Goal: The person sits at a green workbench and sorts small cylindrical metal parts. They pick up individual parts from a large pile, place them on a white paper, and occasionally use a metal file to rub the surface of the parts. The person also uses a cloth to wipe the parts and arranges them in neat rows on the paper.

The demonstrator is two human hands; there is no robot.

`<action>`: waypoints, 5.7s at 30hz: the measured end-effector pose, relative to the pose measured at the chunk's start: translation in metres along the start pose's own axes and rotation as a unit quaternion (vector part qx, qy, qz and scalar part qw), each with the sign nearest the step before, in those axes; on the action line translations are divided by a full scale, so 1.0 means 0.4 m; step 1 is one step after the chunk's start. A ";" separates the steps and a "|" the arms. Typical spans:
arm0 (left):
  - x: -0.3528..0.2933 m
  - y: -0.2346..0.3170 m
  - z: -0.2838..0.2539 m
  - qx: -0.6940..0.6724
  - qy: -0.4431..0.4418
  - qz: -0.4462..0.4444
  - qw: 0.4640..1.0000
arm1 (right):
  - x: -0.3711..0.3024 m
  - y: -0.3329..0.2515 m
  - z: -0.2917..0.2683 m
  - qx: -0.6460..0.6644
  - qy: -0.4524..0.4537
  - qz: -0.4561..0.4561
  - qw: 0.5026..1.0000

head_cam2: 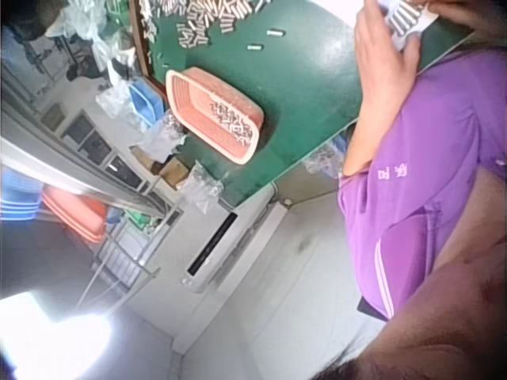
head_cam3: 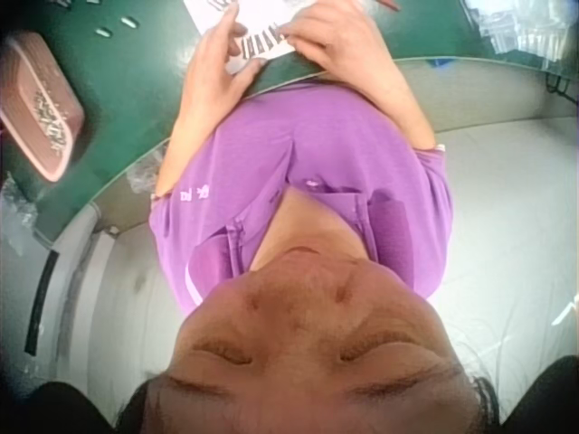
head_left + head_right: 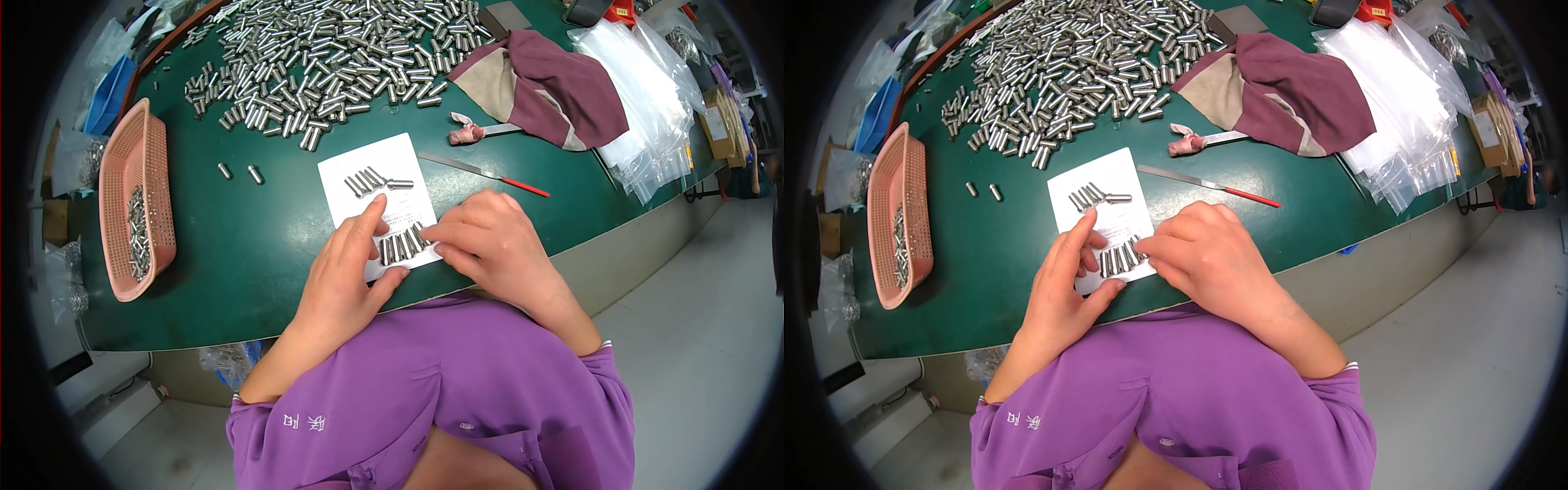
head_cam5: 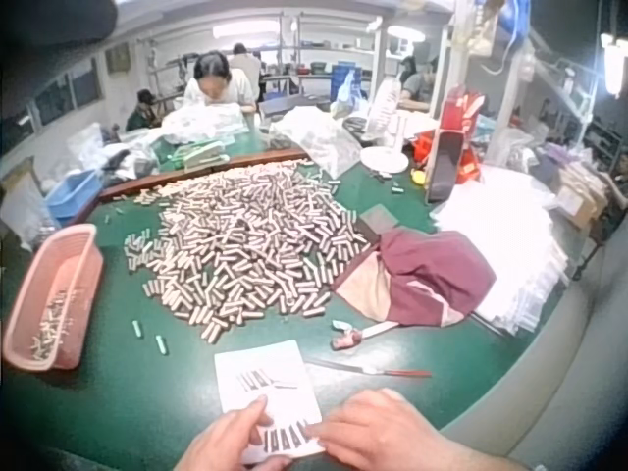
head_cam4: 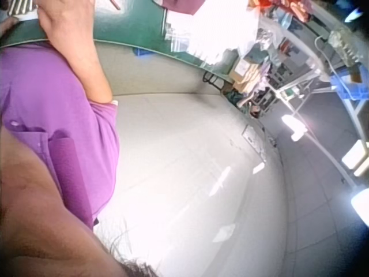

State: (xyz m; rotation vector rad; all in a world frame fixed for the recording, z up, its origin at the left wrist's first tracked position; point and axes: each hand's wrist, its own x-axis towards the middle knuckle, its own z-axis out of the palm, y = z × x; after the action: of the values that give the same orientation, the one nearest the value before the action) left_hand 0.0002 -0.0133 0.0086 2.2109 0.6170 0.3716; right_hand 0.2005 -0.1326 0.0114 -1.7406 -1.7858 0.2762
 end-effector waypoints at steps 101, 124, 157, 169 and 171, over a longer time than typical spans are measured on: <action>0.011 -0.055 0.022 -0.096 0.078 -0.033 0.992 | 0.043 -0.027 0.097 0.157 0.037 0.050 0.986; -0.013 -0.035 -0.033 -0.033 -0.004 0.005 0.999 | 0.031 -0.038 0.061 0.107 0.022 0.023 0.994; -0.021 -0.028 -0.035 0.044 0.056 0.024 0.997 | 0.054 -0.044 0.074 0.115 0.004 0.019 0.993; -0.037 -0.036 -0.080 -0.012 0.079 0.011 0.997 | 0.049 -0.044 0.068 0.123 -0.004 0.040 0.992; -0.037 -0.039 -0.060 -0.061 0.095 -0.016 0.993 | 0.050 -0.047 0.065 0.124 -0.010 0.039 0.991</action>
State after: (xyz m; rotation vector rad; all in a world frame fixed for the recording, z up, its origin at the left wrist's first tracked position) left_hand -0.0279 0.0023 0.0113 2.0610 0.7109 0.5940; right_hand 0.1717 -0.1083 0.0069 -1.6362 -1.6214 0.5266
